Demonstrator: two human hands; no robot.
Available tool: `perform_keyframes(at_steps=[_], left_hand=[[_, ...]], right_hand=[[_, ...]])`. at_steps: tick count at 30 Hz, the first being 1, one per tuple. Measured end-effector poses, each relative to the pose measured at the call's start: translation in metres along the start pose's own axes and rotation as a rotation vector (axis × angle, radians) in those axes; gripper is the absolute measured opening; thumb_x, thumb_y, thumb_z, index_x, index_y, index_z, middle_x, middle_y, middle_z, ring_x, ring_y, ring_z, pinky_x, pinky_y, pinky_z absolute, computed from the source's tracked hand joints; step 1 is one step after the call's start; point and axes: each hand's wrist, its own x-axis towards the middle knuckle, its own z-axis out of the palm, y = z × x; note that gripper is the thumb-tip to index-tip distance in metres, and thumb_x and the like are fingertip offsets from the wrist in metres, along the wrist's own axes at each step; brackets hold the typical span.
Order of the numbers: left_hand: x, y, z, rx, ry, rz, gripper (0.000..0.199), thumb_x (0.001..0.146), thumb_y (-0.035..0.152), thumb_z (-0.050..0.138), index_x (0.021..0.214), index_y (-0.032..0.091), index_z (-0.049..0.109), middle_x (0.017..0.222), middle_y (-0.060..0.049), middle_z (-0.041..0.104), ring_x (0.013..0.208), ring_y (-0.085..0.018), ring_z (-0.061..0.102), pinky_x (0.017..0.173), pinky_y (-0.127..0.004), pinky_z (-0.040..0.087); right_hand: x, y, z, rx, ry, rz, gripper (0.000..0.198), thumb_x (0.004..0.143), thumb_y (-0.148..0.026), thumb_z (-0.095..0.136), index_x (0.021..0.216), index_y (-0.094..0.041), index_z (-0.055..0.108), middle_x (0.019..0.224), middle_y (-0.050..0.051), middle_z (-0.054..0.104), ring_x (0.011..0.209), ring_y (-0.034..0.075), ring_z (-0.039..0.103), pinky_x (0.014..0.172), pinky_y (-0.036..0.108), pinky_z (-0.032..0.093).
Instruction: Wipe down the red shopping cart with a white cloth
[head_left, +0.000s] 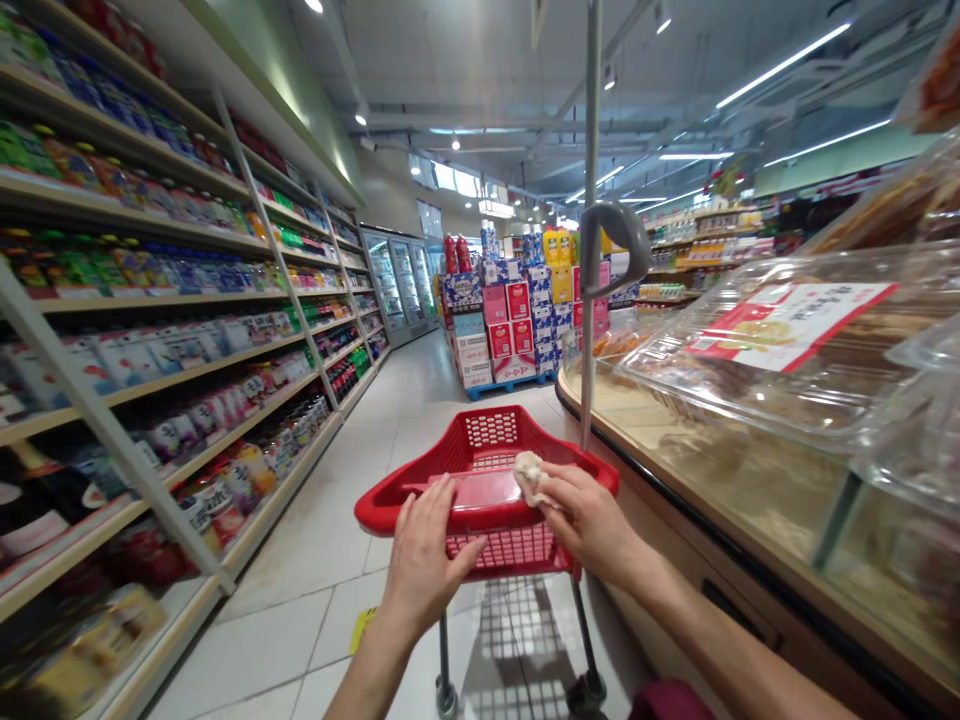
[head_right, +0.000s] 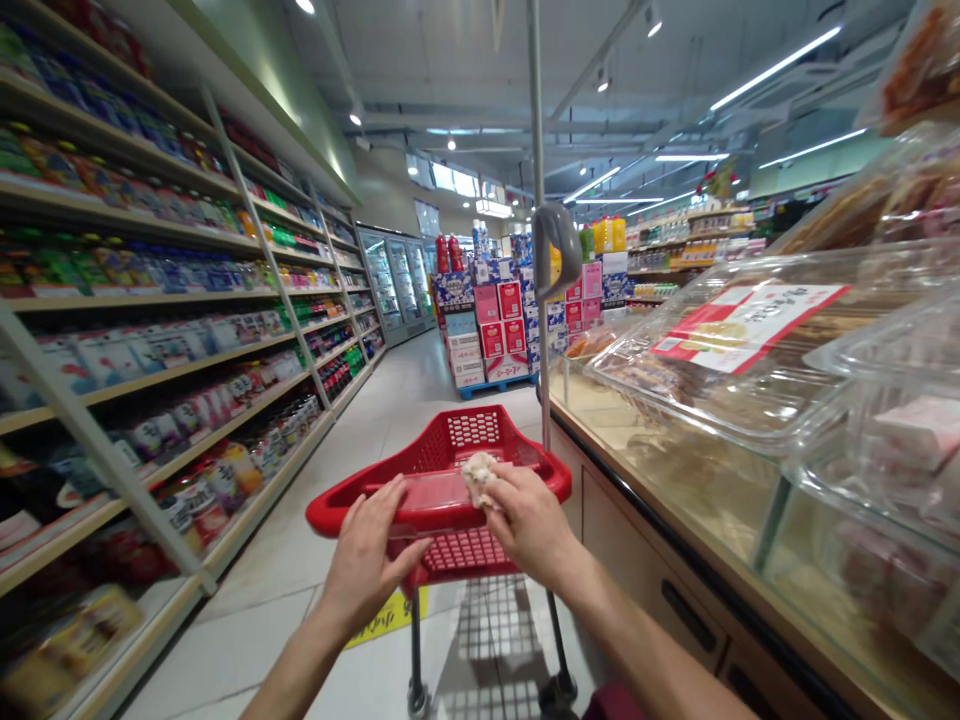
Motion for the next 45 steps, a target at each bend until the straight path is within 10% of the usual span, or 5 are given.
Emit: perform_keyframes(at_steps=[6,12,16,23,45], left_hand=[[0.0,0.008,0.004,0.024,0.05,0.024,0.058,0.072,0.043,0.05,0.121,0.015,0.036,0.123,-0.015,0.046,0.114,-0.026,0.042,0.095,-0.047,0.029],[-0.001,0.0,0.004,0.058,0.046,0.009,0.058,0.072,0.041,0.05,0.121,0.015,0.036,0.123,-0.014,0.047,0.113,-0.026,0.043,0.096,-0.048,0.028],[-0.001,0.005,0.004,0.036,0.029,-0.018,0.056,0.072,0.042,0.05,0.12,0.016,0.038,0.124,-0.014,0.046,0.114,-0.025,0.042,0.096,-0.047,0.028],[-0.001,0.012,0.007,0.012,0.062,0.004,0.053,0.07,0.029,0.049,0.12,0.015,0.038,0.123,-0.014,0.047,0.114,-0.025,0.041,0.097,-0.046,0.028],[-0.009,-0.006,-0.002,-0.002,0.137,0.008,0.046,0.074,0.038,0.048,0.115,0.017,0.042,0.119,-0.012,0.051,0.111,-0.025,0.044,0.095,-0.045,0.028]], right_hand=[[0.021,-0.025,0.028,-0.099,-0.018,0.066,0.055,0.065,-0.036,0.062,0.115,-0.019,0.046,0.118,0.012,0.048,0.107,0.026,0.043,0.088,0.046,0.037],[0.02,-0.01,0.029,-0.14,-0.125,-0.185,0.034,0.075,-0.017,0.052,0.108,-0.021,0.054,0.124,0.005,0.047,0.118,0.02,0.036,0.097,0.036,0.033],[0.005,0.014,0.015,-0.161,0.028,0.036,0.028,0.079,-0.013,0.042,0.1,-0.018,0.059,0.109,0.008,0.059,0.105,0.019,0.051,0.09,0.038,0.042],[0.012,-0.035,0.066,-0.131,0.149,-0.11,0.034,0.076,-0.01,0.043,0.106,-0.019,0.057,0.116,0.007,0.055,0.116,0.022,0.041,0.094,0.042,0.037],[-0.01,0.024,0.018,-0.246,0.131,0.052,0.033,0.074,-0.007,0.042,0.099,-0.018,0.06,0.108,0.008,0.059,0.107,0.023,0.049,0.09,0.044,0.039]])
